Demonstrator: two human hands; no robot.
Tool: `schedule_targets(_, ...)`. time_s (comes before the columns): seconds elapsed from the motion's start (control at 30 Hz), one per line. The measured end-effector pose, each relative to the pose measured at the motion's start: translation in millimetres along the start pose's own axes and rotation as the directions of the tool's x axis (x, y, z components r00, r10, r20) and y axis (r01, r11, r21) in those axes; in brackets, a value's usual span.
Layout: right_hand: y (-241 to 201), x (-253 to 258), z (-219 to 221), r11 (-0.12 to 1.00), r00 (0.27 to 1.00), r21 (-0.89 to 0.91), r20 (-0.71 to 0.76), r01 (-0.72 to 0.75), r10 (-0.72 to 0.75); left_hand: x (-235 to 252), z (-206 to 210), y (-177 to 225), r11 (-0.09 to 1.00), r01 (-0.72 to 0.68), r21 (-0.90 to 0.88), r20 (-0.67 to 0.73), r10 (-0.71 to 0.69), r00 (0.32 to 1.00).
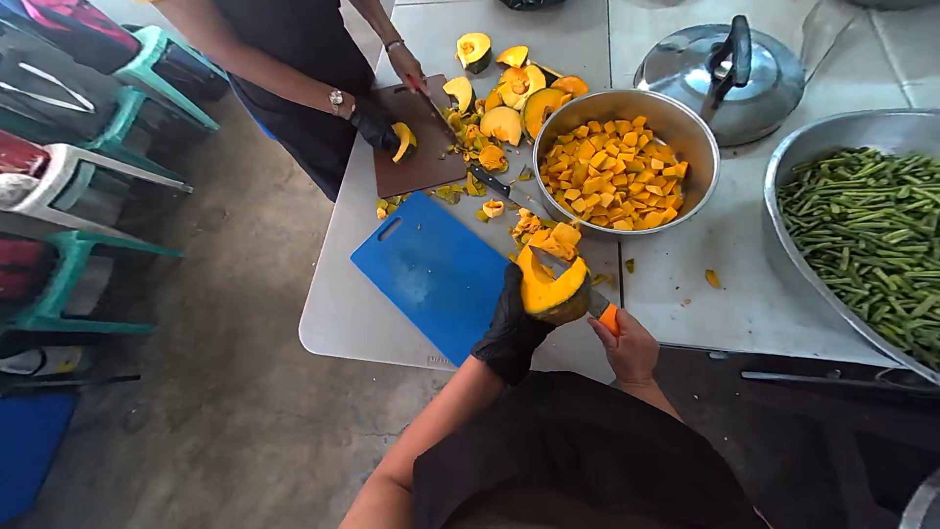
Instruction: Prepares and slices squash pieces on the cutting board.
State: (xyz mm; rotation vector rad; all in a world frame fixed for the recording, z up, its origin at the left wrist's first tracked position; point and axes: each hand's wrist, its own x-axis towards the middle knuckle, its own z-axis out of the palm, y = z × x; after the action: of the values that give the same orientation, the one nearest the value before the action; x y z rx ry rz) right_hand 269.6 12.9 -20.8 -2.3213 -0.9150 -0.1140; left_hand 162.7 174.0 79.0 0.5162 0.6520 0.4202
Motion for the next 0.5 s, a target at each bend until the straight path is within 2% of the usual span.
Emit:
schedule_targets(0.07, -2, 3, -4, 0.997, 0.988, 0.058, 0.149, -0.056, 0.047, 4, -3, 1, 1.0, 0.002, 0.019, -0.028, -0.001, 1.0)
schedule_targets(0.17, 8, 11, -13, 0.984, 0.911, 0.099, 0.4, -0.146, 0.095, 6, -12, 7, 0.985, 0.015, 0.173, -0.061, -0.004, 0.998)
schedule_targets(0.23, 12, 11, -10, 0.994, 0.93, 0.03, 0.357, -0.11, 0.092, 6, -17, 5, 0.971, 0.021, 0.238, -0.063, -0.006, 0.998)
schedule_targets(0.3, 12, 5, 1, 0.998, 0.978, -0.026, 0.199, -0.058, 0.062, 7, -15, -3, 0.98, 0.032, 0.196, -0.104, -0.012, 0.995)
schedule_targets(0.37, 8, -1, 13, 0.998, 0.994, -0.046, 0.097, -0.052, 0.056, 6, -9, -4, 0.987, 0.069, 0.147, -0.146, -0.048, 0.988)
schedule_targets(0.43, 0, -3, 17, 0.993, 0.985, -0.047, 0.125, -0.113, 0.118, 8, -8, -7, 0.989, 0.133, 0.066, -0.164, -0.121, 0.979)
schedule_targets(0.5, -7, 1, 16, 0.977, 0.948, -0.043, 0.237, -0.21, 0.214, 9, -6, -10, 0.986, 0.167, 0.02, -0.186, -0.16, 0.969)
